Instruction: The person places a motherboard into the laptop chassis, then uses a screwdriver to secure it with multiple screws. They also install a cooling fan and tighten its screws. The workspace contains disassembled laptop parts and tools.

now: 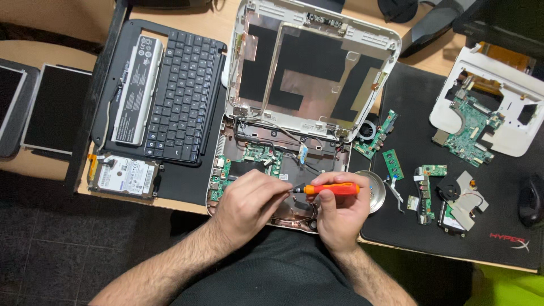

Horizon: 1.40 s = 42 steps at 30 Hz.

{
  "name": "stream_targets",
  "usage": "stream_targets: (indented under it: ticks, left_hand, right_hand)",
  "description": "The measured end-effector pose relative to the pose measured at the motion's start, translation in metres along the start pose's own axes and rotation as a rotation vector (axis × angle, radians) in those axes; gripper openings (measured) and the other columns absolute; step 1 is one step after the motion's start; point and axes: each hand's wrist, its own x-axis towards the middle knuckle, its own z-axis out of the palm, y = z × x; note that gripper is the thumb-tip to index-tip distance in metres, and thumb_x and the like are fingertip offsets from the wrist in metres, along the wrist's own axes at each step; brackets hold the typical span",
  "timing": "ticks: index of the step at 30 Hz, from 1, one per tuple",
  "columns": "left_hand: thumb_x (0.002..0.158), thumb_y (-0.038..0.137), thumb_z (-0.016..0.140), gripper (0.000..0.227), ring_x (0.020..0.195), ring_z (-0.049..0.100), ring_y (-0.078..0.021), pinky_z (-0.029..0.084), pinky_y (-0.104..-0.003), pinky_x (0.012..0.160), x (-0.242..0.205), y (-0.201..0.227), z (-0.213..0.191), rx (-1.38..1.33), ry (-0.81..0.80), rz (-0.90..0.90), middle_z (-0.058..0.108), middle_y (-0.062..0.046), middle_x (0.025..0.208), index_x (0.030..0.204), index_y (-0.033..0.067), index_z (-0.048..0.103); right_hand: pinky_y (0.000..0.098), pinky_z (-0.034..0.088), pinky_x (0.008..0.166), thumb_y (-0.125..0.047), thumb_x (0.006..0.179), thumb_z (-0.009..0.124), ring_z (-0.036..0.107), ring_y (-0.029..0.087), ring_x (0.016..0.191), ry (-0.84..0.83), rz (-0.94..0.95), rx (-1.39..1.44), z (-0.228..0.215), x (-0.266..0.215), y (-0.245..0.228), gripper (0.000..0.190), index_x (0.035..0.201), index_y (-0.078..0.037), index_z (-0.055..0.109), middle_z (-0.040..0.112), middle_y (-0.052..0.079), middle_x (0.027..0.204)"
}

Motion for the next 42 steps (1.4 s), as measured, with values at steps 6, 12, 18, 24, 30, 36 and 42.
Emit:
stream_targets:
  ticks: [6,12,18,24,30,36,42]
  left_hand:
    - [0.112,0.012,0.093,0.017,0.090,0.084,-0.0269,0.068,-0.041,0.082,-0.002,-0.003,0.003,0.047,0.023,0.041,0.089,-0.011,0.105,0.119,0.0006,0.082]
    - [0.110,0.017,0.095,0.018,0.088,0.086,-0.0255,0.066,-0.039,0.081,-0.005,-0.004,0.006,0.012,0.042,0.016,0.091,-0.008,0.105,0.113,0.0035,0.084]
    - [0.109,0.017,0.096,0.018,0.086,0.086,-0.0235,0.067,-0.037,0.079,0.000,0.001,0.007,-0.003,0.040,0.032,0.091,-0.007,0.103,0.113,0.0034,0.085]
    - [0.110,0.018,0.094,0.017,0.086,0.085,-0.0240,0.067,-0.038,0.080,0.002,0.002,0.008,-0.005,0.028,0.023,0.091,-0.007,0.103,0.112,0.0036,0.085]
    - [0.110,0.025,0.094,0.025,0.090,0.086,-0.0262,0.068,-0.040,0.083,0.000,0.001,0.007,0.028,0.007,0.008,0.091,-0.008,0.108,0.119,0.0034,0.085]
    - [0.107,0.022,0.095,0.025,0.092,0.088,-0.0316,0.072,-0.044,0.077,0.001,0.008,0.007,0.017,0.070,-0.130,0.092,-0.007,0.111,0.129,0.0111,0.090]
    - [0.105,0.017,0.096,0.022,0.093,0.087,-0.0308,0.071,-0.044,0.078,-0.012,0.003,0.008,0.054,0.049,-0.135,0.092,-0.006,0.109,0.125,0.0119,0.091]
  right_hand:
    - [0.0350,0.073,0.083,-0.029,0.121,0.080,0.079,0.027,0.105,0.007,0.013,0.028,-0.004,-0.003,-0.003,0.035,0.138,-0.012,0.055,0.077,0.020,0.113]
    - [0.0380,0.071,0.086,-0.030,0.123,0.077,0.078,0.030,0.105,-0.029,-0.007,0.031,-0.003,-0.007,-0.005,0.034,0.138,-0.011,0.054,0.077,0.023,0.113]
    - [0.0382,0.071,0.082,-0.030,0.122,0.080,0.077,0.030,0.102,0.012,-0.020,0.084,-0.005,-0.009,-0.001,0.036,0.138,-0.012,0.054,0.076,0.023,0.110]
    - [0.0372,0.069,0.081,-0.035,0.122,0.080,0.076,0.030,0.099,0.028,-0.026,0.070,-0.007,-0.011,-0.001,0.037,0.136,-0.013,0.054,0.075,0.023,0.108]
    - [0.0375,0.069,0.084,-0.037,0.121,0.081,0.077,0.029,0.099,0.044,-0.030,0.065,-0.006,-0.010,-0.001,0.038,0.135,-0.013,0.055,0.076,0.022,0.108]
    - [0.0317,0.069,0.063,-0.030,0.114,0.086,0.076,0.026,0.078,0.105,-0.151,0.066,-0.005,-0.003,0.009,0.045,0.127,-0.004,0.052,0.075,0.026,0.091]
    - [0.0369,0.070,0.064,-0.023,0.107,0.092,0.080,0.035,0.082,0.082,-0.236,-0.020,-0.010,-0.015,0.013,0.047,0.121,0.000,0.054,0.077,0.028,0.090]
